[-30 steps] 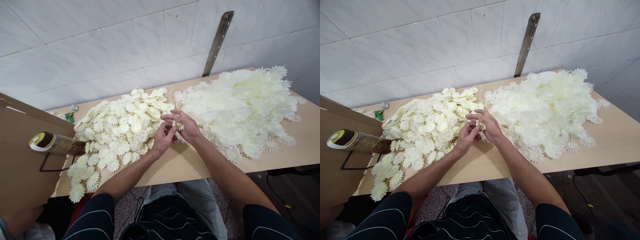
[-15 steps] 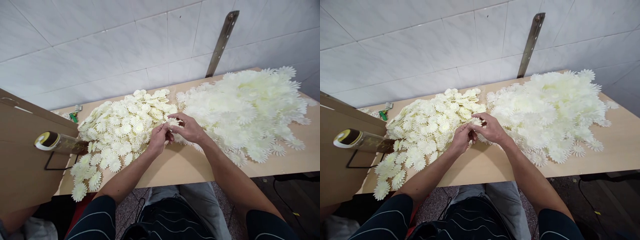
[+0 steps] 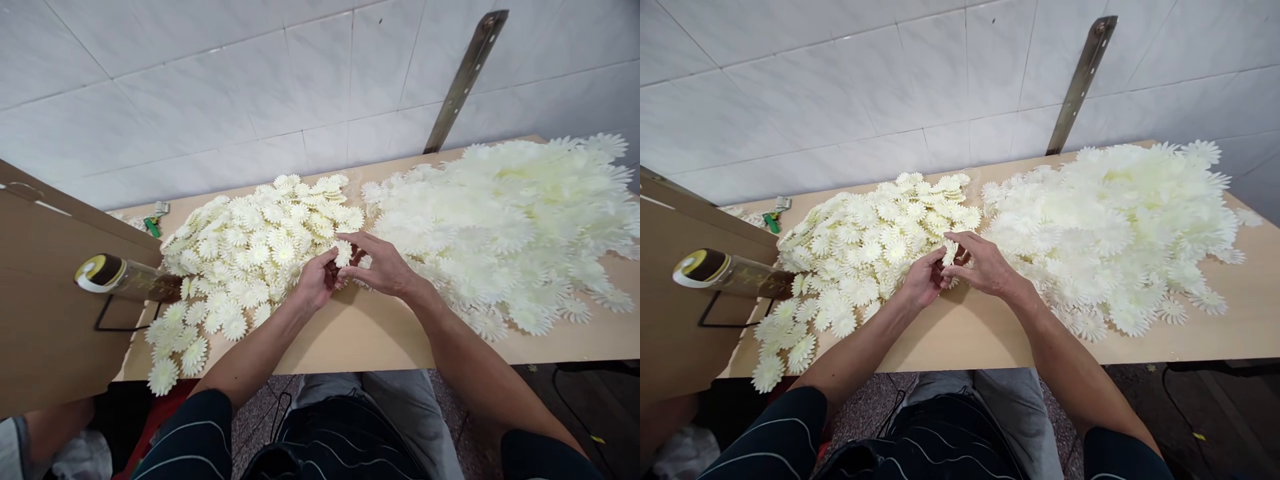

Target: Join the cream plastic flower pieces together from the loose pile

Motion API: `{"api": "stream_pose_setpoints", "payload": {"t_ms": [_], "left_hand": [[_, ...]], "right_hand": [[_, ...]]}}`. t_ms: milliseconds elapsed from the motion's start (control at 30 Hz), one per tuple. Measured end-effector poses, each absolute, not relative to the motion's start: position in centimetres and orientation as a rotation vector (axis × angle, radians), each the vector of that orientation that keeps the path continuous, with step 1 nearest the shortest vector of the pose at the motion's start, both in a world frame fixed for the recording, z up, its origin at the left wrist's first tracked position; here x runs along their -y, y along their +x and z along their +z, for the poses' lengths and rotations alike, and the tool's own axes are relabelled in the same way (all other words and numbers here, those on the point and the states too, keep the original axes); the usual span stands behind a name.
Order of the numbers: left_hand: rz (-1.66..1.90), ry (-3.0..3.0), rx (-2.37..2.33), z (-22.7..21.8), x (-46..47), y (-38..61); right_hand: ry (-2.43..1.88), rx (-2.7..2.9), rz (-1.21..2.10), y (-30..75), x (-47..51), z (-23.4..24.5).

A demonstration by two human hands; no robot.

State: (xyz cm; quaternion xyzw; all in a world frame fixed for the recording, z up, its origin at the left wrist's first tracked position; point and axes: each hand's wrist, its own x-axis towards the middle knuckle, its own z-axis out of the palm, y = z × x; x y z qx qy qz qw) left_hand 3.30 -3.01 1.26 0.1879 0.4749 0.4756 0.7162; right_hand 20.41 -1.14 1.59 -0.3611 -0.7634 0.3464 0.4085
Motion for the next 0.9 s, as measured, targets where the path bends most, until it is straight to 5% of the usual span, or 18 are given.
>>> {"api": "stream_pose_setpoints", "payload": {"t_ms": [900], "left_hand": [[1.104,0.746,-0.912,0.6,3.4,2.5]], "right_hand": [[-1.061,1.929,0.652,19.4,1.6,-0.8]]}}
